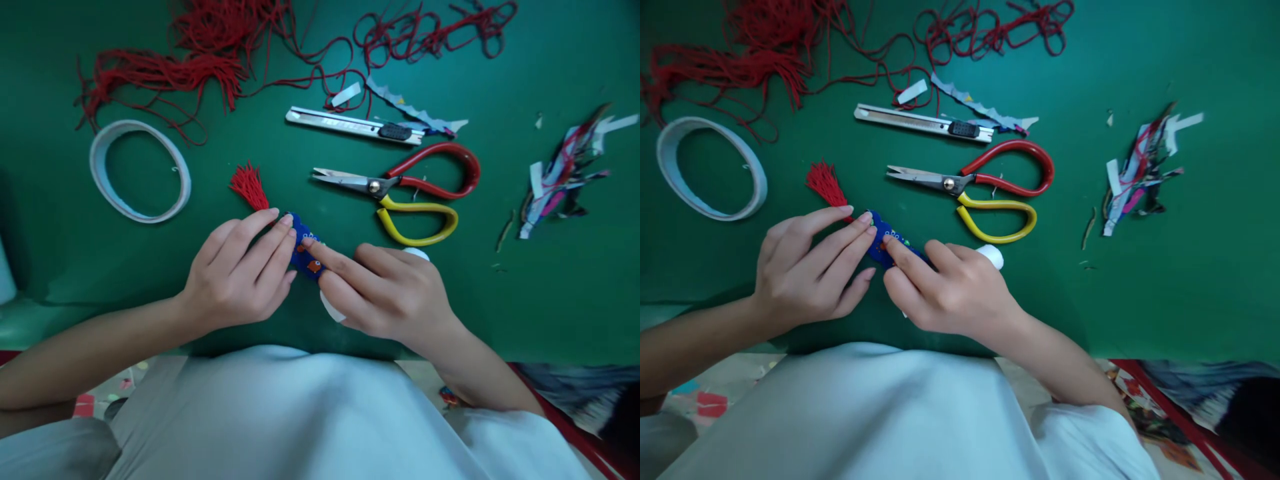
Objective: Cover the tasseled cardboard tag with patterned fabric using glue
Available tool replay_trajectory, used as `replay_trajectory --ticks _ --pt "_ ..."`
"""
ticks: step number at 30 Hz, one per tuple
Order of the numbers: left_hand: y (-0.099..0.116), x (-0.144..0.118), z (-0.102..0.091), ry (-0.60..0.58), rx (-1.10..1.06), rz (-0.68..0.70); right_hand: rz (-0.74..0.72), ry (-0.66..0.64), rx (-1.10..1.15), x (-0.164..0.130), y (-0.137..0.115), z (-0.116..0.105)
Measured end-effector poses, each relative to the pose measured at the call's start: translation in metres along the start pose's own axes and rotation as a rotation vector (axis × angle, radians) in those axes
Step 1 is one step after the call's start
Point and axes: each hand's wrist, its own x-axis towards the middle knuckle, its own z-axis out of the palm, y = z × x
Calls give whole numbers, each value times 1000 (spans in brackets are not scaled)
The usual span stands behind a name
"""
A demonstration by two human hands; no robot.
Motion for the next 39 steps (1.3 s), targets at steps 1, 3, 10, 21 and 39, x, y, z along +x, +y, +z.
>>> replay_trajectory --ticks 1,3,10,21,39 --pt "0 0 0 3 23 8 -15 12 16 -2 1 -1" --pt "-1 0 0 17 60 22 -44 22 41 -7 3 -3" --pt "-2 2 -2 38 62 66 -55 -25 34 -12 5 -7" --pt "5 1 -5 37 145 -17 -10 -98 106 -13 8 -7" --pt "2 4 -5 63 142 106 -21 -68 93 -13 10 -8"
